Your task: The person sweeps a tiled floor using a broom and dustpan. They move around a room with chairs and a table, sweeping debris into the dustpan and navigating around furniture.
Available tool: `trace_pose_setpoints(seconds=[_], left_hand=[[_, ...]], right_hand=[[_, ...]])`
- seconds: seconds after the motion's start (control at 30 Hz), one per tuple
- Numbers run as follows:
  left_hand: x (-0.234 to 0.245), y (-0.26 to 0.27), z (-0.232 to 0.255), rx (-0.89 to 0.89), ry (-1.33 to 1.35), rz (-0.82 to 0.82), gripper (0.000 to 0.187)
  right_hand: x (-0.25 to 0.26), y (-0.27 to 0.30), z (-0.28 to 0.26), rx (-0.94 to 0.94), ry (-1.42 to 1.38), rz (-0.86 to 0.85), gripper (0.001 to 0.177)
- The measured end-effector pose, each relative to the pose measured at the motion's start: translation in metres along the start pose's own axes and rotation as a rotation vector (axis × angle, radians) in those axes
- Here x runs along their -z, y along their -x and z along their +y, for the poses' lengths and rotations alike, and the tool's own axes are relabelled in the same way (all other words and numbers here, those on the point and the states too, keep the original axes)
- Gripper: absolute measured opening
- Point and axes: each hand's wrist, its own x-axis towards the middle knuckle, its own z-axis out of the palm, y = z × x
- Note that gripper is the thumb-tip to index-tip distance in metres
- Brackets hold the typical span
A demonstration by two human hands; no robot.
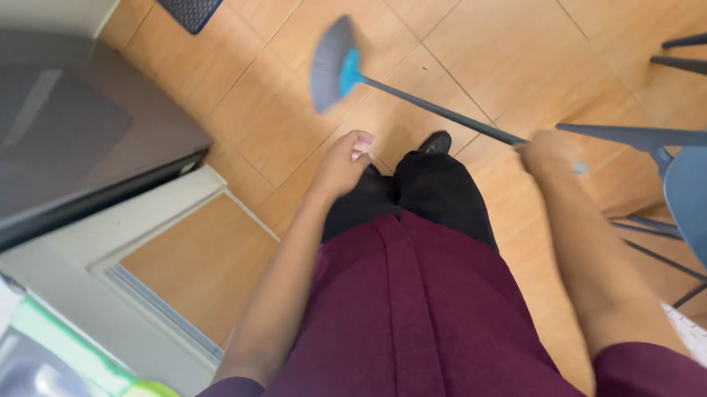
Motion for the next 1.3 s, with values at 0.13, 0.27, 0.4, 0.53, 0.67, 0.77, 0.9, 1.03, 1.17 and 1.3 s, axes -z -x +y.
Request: trace_pose_setpoints(seconds=[0.13, 0.27, 0.4, 0.53, 0.67, 0.77, 0.9, 1.03, 1.17, 1.3], left_hand=[[-0.013, -0.040, 0.033, -0.042, -0.107, -0.069, 0.035], [-0.031, -0.077, 0.049, -0.126, -0.068, -0.180, 0.035], [-0.045, -0.115, 0.055, -0.151, -0.116, -0.303, 0.036], [-0.028, -0.142, 0.073, -0.123, -0.138, -0.378, 0.036], [0.012, -0.172, 0.082, -0.211, -0.229, -0.459, 0.034], [0.059, -0.208, 0.086, -0.166, -0.306, -0.521, 0.034], [0.122, -0.256, 0.073, -0.131, -0.274, -0.463, 0.033], [0.152, -0.293, 0.078, -0.128, -0.291, -0.480, 0.033], [0.138, -0.314, 0.070, -0.126, -0.249, -0.515, 0.030], [0.110, -0.312, 0.063, -0.201, -0.156, -0.614, 0.028]], right_hand=[[0.023, 0.037, 0.134, -0.164, -0.031, -0.025, 0.064], [0.085, 0.113, 0.174, -0.147, 0.007, 0.046, 0.063], [0.131, 0.163, 0.150, -0.186, 0.020, 0.096, 0.066], [0.146, 0.144, 0.064, -0.117, -0.086, 0.116, 0.058], [0.132, 0.068, -0.066, -0.051, -0.360, 0.040, 0.045], [0.092, 0.010, -0.124, -0.058, -0.425, -0.011, 0.046], [0.039, 0.007, -0.095, -0.257, -0.476, -0.244, 0.058], [0.035, 0.094, -0.033, -0.413, -0.430, -0.329, 0.063], [0.107, 0.183, -0.023, -0.503, -0.359, -0.273, 0.055], [0.147, 0.193, -0.055, -0.521, -0.477, -0.134, 0.054]])
